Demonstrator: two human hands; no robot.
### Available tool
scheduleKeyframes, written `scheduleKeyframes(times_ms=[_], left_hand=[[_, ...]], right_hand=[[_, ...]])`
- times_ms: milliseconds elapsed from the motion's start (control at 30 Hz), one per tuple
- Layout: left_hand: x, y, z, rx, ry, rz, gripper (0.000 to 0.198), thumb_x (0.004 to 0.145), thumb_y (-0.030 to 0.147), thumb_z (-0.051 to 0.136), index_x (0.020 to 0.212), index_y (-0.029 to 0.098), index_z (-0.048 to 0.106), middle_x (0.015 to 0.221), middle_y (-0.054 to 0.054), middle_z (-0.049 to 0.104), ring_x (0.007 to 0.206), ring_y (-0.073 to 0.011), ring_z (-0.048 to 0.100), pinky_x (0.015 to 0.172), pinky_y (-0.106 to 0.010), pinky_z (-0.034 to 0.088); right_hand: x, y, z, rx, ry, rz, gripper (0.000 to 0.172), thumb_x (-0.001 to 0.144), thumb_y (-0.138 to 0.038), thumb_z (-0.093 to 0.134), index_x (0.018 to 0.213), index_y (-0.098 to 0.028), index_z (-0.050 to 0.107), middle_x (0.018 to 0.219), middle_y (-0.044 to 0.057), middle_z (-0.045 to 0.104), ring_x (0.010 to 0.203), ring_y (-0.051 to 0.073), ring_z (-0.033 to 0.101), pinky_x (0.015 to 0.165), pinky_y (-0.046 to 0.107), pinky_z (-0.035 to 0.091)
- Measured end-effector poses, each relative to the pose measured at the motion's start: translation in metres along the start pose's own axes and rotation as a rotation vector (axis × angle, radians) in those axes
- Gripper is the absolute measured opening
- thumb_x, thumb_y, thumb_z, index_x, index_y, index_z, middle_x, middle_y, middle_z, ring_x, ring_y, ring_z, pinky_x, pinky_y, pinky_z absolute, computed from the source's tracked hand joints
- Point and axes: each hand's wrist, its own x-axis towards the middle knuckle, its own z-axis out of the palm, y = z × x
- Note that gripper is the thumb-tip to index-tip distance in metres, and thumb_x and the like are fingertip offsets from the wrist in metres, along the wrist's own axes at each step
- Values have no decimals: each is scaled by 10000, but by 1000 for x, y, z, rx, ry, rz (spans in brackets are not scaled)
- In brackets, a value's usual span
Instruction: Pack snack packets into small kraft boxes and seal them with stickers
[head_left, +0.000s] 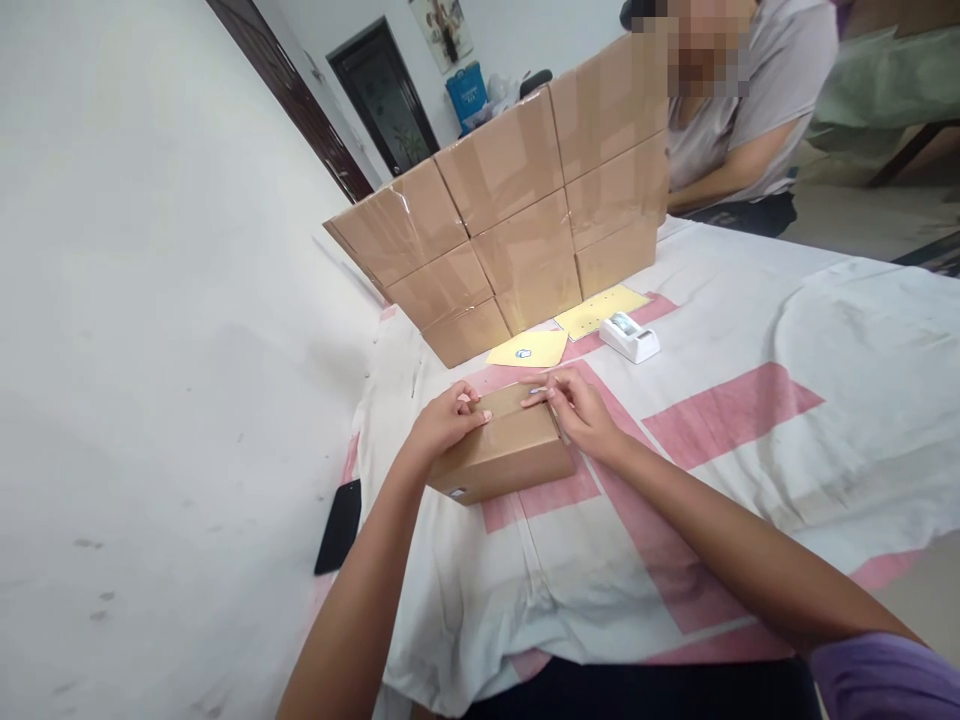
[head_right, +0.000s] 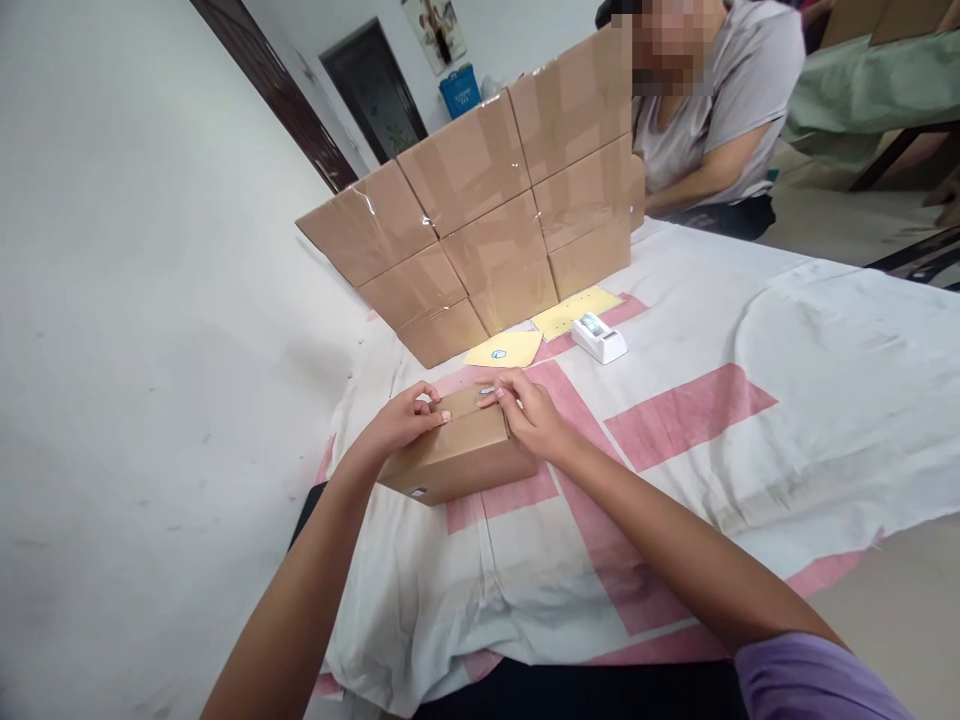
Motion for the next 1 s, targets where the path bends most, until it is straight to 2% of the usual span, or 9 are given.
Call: scheduleKeyframes(times_ms=[100, 133, 167, 267, 367, 433, 467, 633, 1000], left_hand=[[-4, 2, 2, 16, 34, -12, 285, 769, 498, 656, 912, 270, 558, 623, 82, 558, 596, -153, 545, 572, -259, 336], [-5, 3, 4, 23, 51, -18, 284, 779, 504, 646, 916, 272, 558, 624, 79, 563, 604, -158, 554, 574, -263, 337], [-7, 3, 5, 30, 70, -25, 289, 785, 512, 641, 926, 274, 557, 626, 76, 571, 616, -167, 566, 578, -268, 342], [-8, 3, 11, 62, 147, -48, 347, 794, 546, 637, 1002, 278, 563, 686, 47, 633, 701, -206, 618, 632, -300, 383], [-6, -1, 14, 91, 234, -56, 479, 783, 578, 656, 1145, 276, 570, 1060, -50, 703, 1008, -272, 639, 799, -362, 439], [-2, -5, 13, 78, 226, -59, 574, 776, 597, 665, 1246, 283, 563, 1320, -88, 624, 1197, -302, 577, 905, -391, 443], [0, -7, 13, 61, 196, -64, 605, 776, 608, 665, 1279, 288, 563, 1369, -88, 600, 1226, -305, 566, 928, -395, 447], [3, -12, 13, -30, 56, -96, 567, 782, 651, 641, 1195, 263, 660, 1179, -55, 706, 1044, -287, 649, 898, -390, 489], [-2, -12, 18, -71, 77, -99, 559, 756, 670, 661, 1131, 256, 683, 1141, -44, 716, 1018, -289, 638, 888, -385, 487]], right_hand=[[8, -6, -17, 96, 38, 32, 202, 1042, -426, 447, 956, -245, 471, 1262, 93, 624, 867, 164, 699, 844, 370, 534], [10, -5, -25, 108, 31, 69, 203, 1028, -423, 479, 944, -238, 487, 1278, 92, 600, 854, 152, 679, 798, 344, 532], [12, -4, -33, 122, 8, 116, 210, 1010, -423, 514, 925, -231, 500, 1225, 85, 609, 831, 147, 657, 747, 321, 522], [11, 12, -53, 210, -117, 285, 246, 934, -425, 622, 861, -212, 523, 854, 16, 625, 670, 129, 573, 622, 277, 461], [3, 35, -61, 300, -125, 431, 289, 830, -406, 725, 806, -200, 524, 700, -34, 586, 578, 104, 514, 566, 251, 401], [-4, 47, -60, 345, -101, 476, 310, 767, -381, 776, 845, -201, 536, 722, -37, 617, 624, 111, 557, 606, 251, 417], [-8, 51, -58, 369, -108, 486, 328, 745, -367, 792, 883, -203, 545, 736, -39, 633, 655, 118, 583, 638, 257, 433], [-21, 63, -46, 451, -210, 519, 370, 750, -325, 798, 1000, -202, 556, 769, -41, 681, 734, 132, 640, 735, 272, 457], [-26, 66, -39, 444, -249, 561, 381, 757, -362, 791, 989, -216, 527, 787, -36, 661, 744, 136, 614, 698, 263, 446]])
